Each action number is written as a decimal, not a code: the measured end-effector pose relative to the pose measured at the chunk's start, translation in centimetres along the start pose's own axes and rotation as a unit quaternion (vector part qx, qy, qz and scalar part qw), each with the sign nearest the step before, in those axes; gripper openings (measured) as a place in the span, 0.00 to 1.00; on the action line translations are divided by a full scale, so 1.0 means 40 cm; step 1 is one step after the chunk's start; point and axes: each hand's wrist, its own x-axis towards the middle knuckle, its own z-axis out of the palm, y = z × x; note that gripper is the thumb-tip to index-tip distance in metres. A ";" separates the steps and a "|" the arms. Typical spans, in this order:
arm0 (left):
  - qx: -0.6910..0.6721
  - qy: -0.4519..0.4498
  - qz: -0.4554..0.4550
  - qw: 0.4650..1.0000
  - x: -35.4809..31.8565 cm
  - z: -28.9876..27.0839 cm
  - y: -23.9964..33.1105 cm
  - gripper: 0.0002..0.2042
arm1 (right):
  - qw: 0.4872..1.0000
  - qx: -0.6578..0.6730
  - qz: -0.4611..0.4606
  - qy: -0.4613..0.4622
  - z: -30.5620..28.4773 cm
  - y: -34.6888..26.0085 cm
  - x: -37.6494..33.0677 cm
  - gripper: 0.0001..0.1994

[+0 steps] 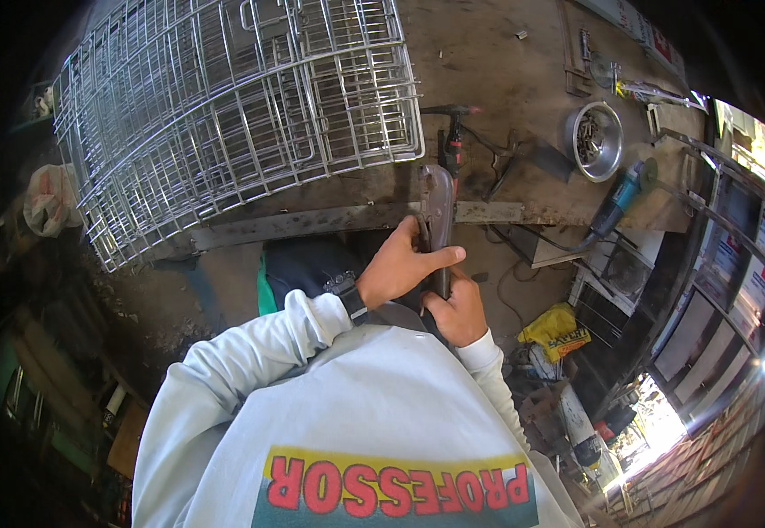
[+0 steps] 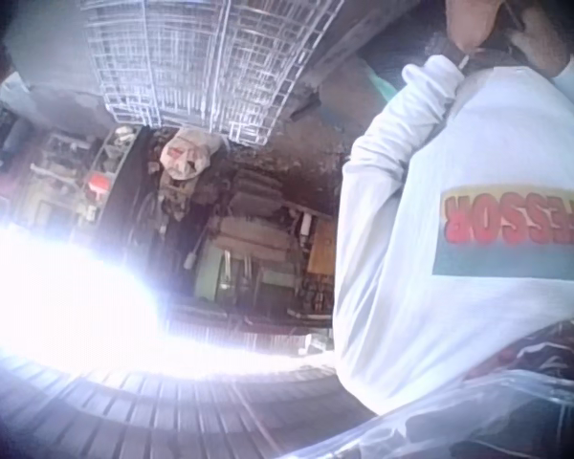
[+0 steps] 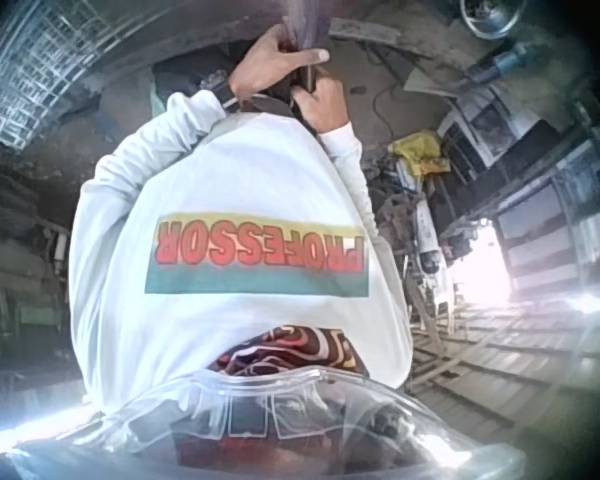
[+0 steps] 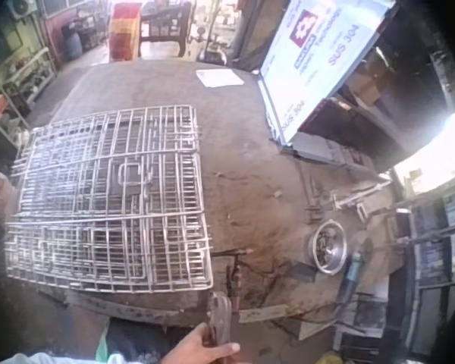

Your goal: The person assembles a metal wire cage by hand, using pliers to bend and secure the wire frame. They repeatedly adjust and tighten sections of the cage, ensuring the structure is stable.

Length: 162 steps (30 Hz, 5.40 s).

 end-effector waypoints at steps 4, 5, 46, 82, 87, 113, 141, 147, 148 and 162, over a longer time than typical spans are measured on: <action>-0.044 0.024 -0.021 0.999 -0.039 0.030 0.035 0.34 | 0.999 -0.041 0.025 -0.004 -0.009 -0.064 -0.032 0.14; -0.071 0.030 -0.027 0.997 -0.048 0.039 0.041 0.33 | 0.999 -0.047 0.024 0.002 -0.009 -0.082 -0.039 0.13; -0.210 -0.037 -0.058 0.975 -0.050 -0.016 0.088 0.33 | 0.954 0.184 0.219 -0.089 -0.051 -0.215 -0.011 0.42; -0.213 0.009 -0.117 0.970 -0.063 0.026 0.103 0.35 | 0.983 0.063 0.136 -0.106 -0.036 -0.190 -0.047 0.32; -0.191 0.011 -0.150 0.970 -0.055 0.041 0.077 0.30 | 0.988 0.056 0.106 -0.098 -0.036 -0.168 -0.051 0.29; -0.136 0.010 -0.130 0.982 -0.066 0.025 0.062 0.37 | 0.967 0.079 0.186 -0.152 -0.023 -0.151 -0.032 0.41; -0.129 0.017 -0.153 0.980 -0.056 0.012 0.067 0.33 | 0.972 0.044 0.201 -0.111 0.014 -0.145 -0.042 0.40; -0.118 0.009 -0.164 0.979 -0.062 -0.002 0.086 0.32 | 0.977 -0.008 0.187 -0.105 0.015 -0.115 -0.041 0.42; -0.114 0.014 -0.161 0.980 -0.062 0.001 0.082 0.32 | 0.978 -0.011 0.185 -0.097 0.017 -0.116 -0.041 0.40; -0.122 -0.015 -0.147 0.981 -0.058 0.015 0.052 0.28 | 0.990 -0.057 0.118 -0.054 0.009 -0.122 -0.037 0.29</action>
